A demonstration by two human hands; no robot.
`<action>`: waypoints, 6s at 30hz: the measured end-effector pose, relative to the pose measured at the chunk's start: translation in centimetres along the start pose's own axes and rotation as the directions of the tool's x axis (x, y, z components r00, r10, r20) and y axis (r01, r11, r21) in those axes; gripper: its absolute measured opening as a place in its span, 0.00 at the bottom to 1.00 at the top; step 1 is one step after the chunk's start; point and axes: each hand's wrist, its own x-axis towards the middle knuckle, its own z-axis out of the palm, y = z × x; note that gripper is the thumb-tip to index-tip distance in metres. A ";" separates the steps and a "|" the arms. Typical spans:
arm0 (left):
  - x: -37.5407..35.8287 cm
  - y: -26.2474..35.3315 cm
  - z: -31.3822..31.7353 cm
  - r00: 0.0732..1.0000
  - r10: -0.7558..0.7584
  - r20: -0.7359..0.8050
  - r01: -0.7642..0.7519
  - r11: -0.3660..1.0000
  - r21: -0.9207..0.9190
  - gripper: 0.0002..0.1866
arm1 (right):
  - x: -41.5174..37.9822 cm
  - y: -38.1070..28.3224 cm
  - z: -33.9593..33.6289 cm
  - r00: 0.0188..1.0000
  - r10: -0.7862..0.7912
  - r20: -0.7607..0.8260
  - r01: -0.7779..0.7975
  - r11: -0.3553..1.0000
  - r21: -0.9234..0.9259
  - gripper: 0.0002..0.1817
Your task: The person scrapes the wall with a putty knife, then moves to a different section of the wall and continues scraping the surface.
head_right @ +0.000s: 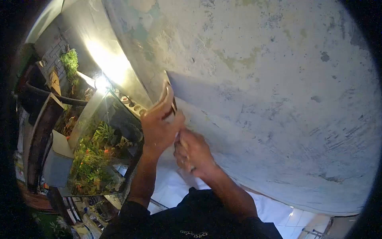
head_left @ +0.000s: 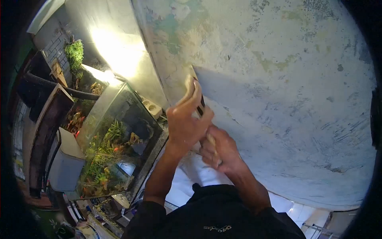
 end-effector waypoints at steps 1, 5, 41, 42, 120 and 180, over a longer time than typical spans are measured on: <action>0.1 -0.1 0.1 0.999 -0.014 -0.043 0.016 0.999 0.043 0.26 | 0.4 -0.2 0.0 1.000 -0.014 0.003 0.014 1.000 -0.014 0.13; -0.7 -0.9 0.3 0.997 -0.050 -0.052 0.046 0.995 -0.087 0.26 | 0.9 0.7 -1.0 0.999 0.017 0.051 -0.019 0.999 0.050 0.13; -0.9 -1.9 -0.3 0.991 0.136 0.012 -0.136 0.983 0.122 0.26 | 5.4 4.1 -4.6 0.947 -0.017 0.322 -0.064 0.969 0.240 0.22; -0.5 -1.9 -0.3 0.991 0.136 -0.005 -0.134 0.984 0.120 0.26 | 5.5 3.8 -4.3 0.955 -0.014 0.297 -0.059 0.971 0.233 0.23; 0.6 -0.9 -2.0 0.988 -0.079 -0.136 0.078 0.997 -0.010 0.24 | 3.1 0.6 0.8 0.996 0.041 0.082 -0.055 0.983 0.176 0.20; 1.5 0.8 -2.8 0.974 -0.191 -0.120 0.189 0.982 -0.027 0.21 | 2.9 -2.2 0.8 0.920 0.105 0.379 -0.171 0.975 0.144 0.23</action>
